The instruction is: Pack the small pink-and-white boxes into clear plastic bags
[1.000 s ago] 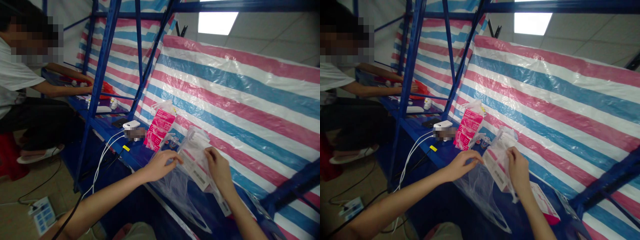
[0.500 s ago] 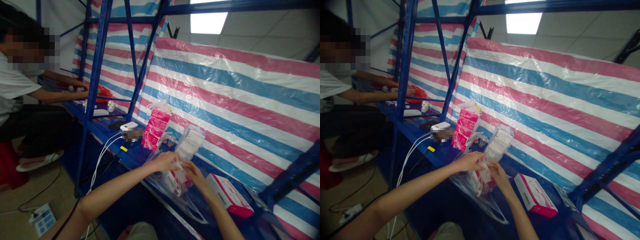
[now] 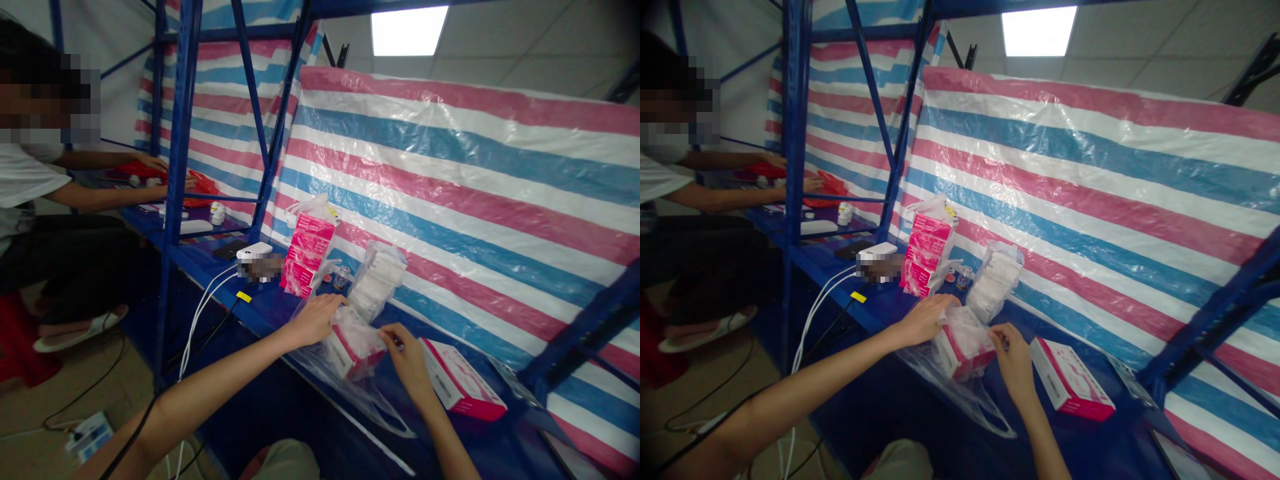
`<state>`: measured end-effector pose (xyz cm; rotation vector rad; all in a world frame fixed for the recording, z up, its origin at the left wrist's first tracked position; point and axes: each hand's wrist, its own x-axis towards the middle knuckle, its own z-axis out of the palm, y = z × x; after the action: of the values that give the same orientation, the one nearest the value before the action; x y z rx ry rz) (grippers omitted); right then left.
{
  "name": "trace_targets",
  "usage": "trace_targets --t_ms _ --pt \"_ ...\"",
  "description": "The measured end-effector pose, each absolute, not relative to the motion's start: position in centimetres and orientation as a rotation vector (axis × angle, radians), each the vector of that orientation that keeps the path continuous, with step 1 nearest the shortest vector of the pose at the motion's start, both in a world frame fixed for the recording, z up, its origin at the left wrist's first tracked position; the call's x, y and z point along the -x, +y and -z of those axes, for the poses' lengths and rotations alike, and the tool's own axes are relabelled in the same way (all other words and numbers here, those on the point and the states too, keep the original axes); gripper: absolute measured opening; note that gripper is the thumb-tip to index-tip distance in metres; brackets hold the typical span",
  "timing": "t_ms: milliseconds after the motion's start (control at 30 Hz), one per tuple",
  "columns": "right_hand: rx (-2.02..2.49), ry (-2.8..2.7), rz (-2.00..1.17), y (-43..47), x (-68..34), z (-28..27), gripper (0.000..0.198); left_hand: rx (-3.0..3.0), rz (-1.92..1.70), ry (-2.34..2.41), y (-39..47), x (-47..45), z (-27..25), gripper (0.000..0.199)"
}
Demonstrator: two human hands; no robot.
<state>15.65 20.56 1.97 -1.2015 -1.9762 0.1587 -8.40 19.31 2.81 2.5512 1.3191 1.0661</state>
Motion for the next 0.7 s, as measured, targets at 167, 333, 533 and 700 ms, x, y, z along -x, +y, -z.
trace_targets --t_ms 167,333,533,700 --pt "1.156 -1.943 -0.393 19.1 -15.0 -1.7 0.034 -2.492 -0.97 1.266 20.0 8.4 -3.1 0.032" --pt "1.153 -2.07 -0.381 19.3 -13.1 -2.0 0.03 -2.664 -1.09 1.26 19.8 7.2 -3.5 0.024" --pt "1.176 -1.658 -0.519 18.4 -16.8 -1.1 0.032 -2.242 -1.516 1.558 20.2 10.0 -2.9 0.016" --pt "0.857 -1.359 -0.917 15.3 -18.4 0.2 0.025 -1.482 -1.638 1.101 21.7 13.0 -3.4 0.019"
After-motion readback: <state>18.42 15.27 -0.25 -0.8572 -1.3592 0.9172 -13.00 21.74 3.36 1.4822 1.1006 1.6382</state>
